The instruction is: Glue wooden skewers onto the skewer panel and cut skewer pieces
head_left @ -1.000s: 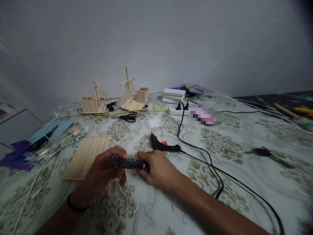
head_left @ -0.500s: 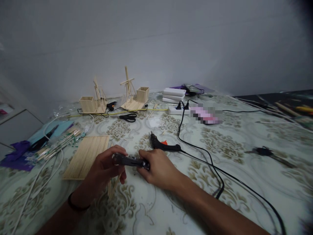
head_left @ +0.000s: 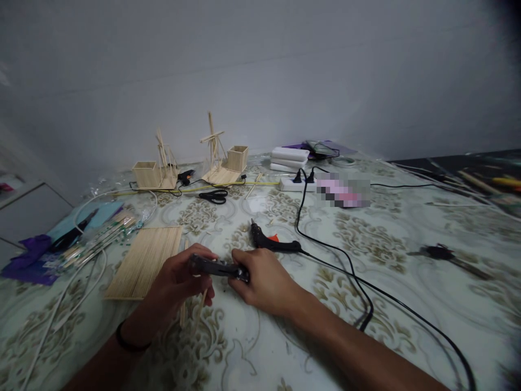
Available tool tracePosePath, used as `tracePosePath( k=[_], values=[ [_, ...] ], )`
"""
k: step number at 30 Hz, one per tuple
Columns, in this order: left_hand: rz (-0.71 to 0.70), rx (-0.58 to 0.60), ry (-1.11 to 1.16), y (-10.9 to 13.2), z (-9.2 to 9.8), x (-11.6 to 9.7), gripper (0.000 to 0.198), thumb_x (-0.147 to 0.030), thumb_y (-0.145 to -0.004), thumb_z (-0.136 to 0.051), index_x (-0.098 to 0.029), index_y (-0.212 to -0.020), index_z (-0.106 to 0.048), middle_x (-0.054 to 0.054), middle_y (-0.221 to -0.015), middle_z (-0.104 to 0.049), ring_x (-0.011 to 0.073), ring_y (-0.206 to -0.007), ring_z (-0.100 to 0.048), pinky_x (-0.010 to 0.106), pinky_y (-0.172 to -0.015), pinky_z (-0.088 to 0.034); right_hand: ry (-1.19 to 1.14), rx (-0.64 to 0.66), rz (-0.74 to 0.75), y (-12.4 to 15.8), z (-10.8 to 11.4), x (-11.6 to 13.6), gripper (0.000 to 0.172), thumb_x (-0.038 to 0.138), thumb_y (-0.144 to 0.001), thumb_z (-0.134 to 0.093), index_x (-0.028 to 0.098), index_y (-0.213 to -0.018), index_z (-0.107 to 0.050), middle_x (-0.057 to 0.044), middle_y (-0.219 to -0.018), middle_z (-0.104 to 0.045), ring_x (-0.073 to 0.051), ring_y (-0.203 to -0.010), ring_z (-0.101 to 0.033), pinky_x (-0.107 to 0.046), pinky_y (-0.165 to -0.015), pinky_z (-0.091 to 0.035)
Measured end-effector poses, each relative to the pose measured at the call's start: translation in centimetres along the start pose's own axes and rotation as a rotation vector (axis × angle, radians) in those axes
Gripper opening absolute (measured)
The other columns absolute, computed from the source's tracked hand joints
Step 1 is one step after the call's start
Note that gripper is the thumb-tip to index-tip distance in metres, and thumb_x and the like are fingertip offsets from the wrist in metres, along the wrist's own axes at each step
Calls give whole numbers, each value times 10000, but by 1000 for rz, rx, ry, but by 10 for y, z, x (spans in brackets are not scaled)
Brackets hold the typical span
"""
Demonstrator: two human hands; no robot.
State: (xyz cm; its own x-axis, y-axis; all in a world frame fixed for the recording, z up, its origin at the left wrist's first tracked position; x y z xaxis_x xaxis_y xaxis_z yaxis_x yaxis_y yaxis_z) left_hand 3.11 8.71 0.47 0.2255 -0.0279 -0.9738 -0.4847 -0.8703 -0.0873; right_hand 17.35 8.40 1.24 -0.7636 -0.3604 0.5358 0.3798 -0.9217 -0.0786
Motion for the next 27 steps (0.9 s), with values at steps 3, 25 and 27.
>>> tracePosePath(
  k=[3, 25, 27],
  values=[
    [22, -7, -21, 0, 2, 3, 263, -247, -855, -861, -210, -1106, -792, 26, -998, -661, 123, -629, -686, 226, -534, -620, -3, -7, -6, 0, 1, -1, 97, 268, -840, -707, 199, -807, -648, -48, -730, -712, -196, -684, -627, -288, -617, -306],
    [-57, -191, -40, -1, 16, -6, 505, -222, -786, -937, -278, -1237, -716, -1, -1084, -694, 138, -761, -743, 267, -699, -652, -102, -217, 0, 0, 10, -13, 247, 124, -741, -683, 223, -920, -546, -73, -957, -683, -234, -853, -629, -309, -757, -432],
    [-58, -189, -44, -1, 16, -7, 489, -211, -784, -938, -272, -1208, -703, -14, -1037, -703, 140, -757, -745, 269, -695, -654, -112, -231, 30, 0, 10, -11, 272, 108, -729, -676, 220, -944, -552, -76, -975, -668, -241, -876, -622, -319, -774, -440]
  ],
)
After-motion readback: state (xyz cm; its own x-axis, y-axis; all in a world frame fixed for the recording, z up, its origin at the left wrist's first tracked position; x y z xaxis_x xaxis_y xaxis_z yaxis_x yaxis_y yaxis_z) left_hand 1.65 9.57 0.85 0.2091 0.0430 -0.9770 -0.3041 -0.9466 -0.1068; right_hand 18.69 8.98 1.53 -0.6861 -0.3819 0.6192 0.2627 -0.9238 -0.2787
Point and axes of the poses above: each hand's wrist, its own y-axis away from the middle knuckle, its own z-axis out of the back of the hand, x = y × z, the point moved 9 cm from there along -y, towards the middle knuckle
